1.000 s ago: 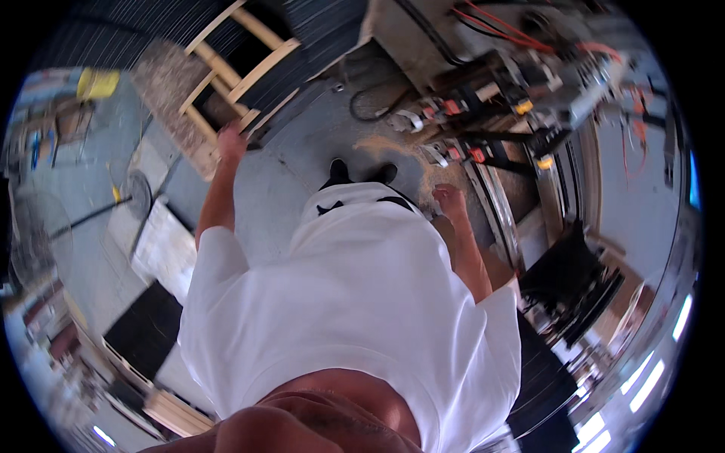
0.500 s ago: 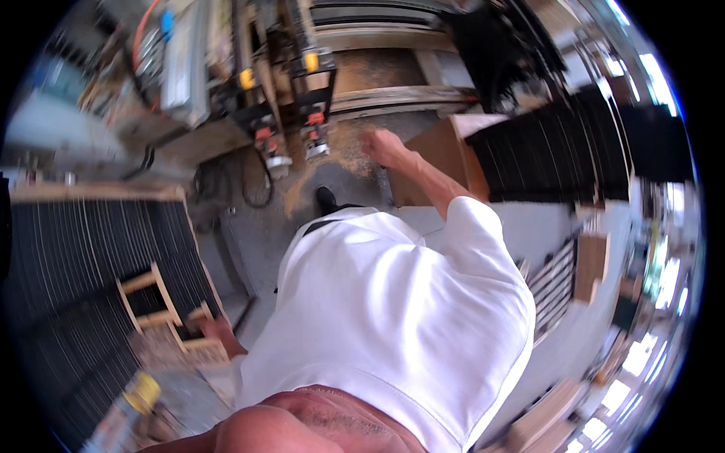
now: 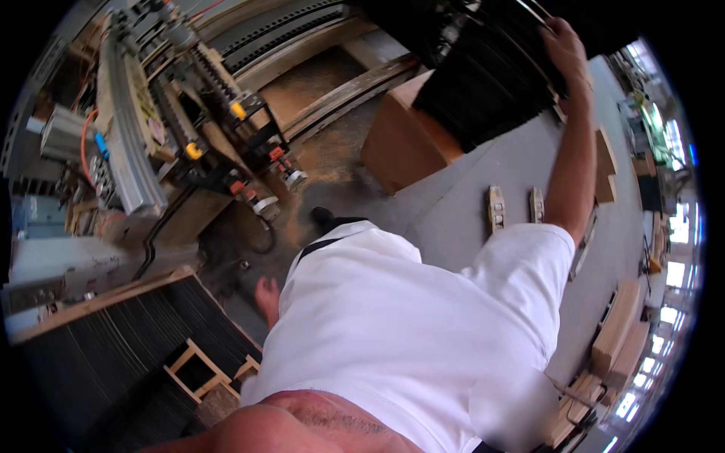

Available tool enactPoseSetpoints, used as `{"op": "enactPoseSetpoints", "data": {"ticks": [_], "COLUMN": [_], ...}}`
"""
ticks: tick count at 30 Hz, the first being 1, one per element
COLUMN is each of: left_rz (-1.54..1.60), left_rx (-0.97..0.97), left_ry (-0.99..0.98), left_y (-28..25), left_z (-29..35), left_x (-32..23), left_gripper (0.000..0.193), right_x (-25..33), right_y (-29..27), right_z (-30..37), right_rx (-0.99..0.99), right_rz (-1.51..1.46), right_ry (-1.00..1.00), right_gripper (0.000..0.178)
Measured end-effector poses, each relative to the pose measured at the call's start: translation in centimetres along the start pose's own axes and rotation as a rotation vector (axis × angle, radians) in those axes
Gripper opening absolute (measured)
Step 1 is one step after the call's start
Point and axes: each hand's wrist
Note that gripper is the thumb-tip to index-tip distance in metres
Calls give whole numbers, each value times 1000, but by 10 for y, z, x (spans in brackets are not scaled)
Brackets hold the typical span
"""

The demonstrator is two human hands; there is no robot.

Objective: The person repeatedly picks up small wooden frames from a conveyor belt, places them onto a jig on a machine, and then removes them after a brief pause. The frames are handled one at a time in a continuous loop.

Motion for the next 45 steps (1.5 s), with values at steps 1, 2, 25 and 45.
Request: {"op": "enactPoseSetpoints", "data": {"ticks": [1,2,25,45], "left_rz": [153,137,1309,1531], "left_rx": [-30,-17,-144,-178], "left_ry": [41,29,-90,-263], "left_y": [6,2,-85,-52], "left_z": [-20,-41,-612,-347], "left_x": [-8,-26,-362,-328], "left_gripper": [37,35,41,18], "right_x": [-25,-33,381,606], "right_y": [7,13,193,321], "right_z": [-11,-18,-7,1], "right_rx": [78,122,519,462], "right_rz": [-191,-241,-1027,-1242], "right_ry": [-3,12,-333,-881], "right_gripper": [29,31,25,18]}}
Point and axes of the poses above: each hand's wrist, its own z-axis away from the middle knuckle, its own y-axis out of the palm, x = y × z, and after that the axes turned 5 degrees about y, right-handed
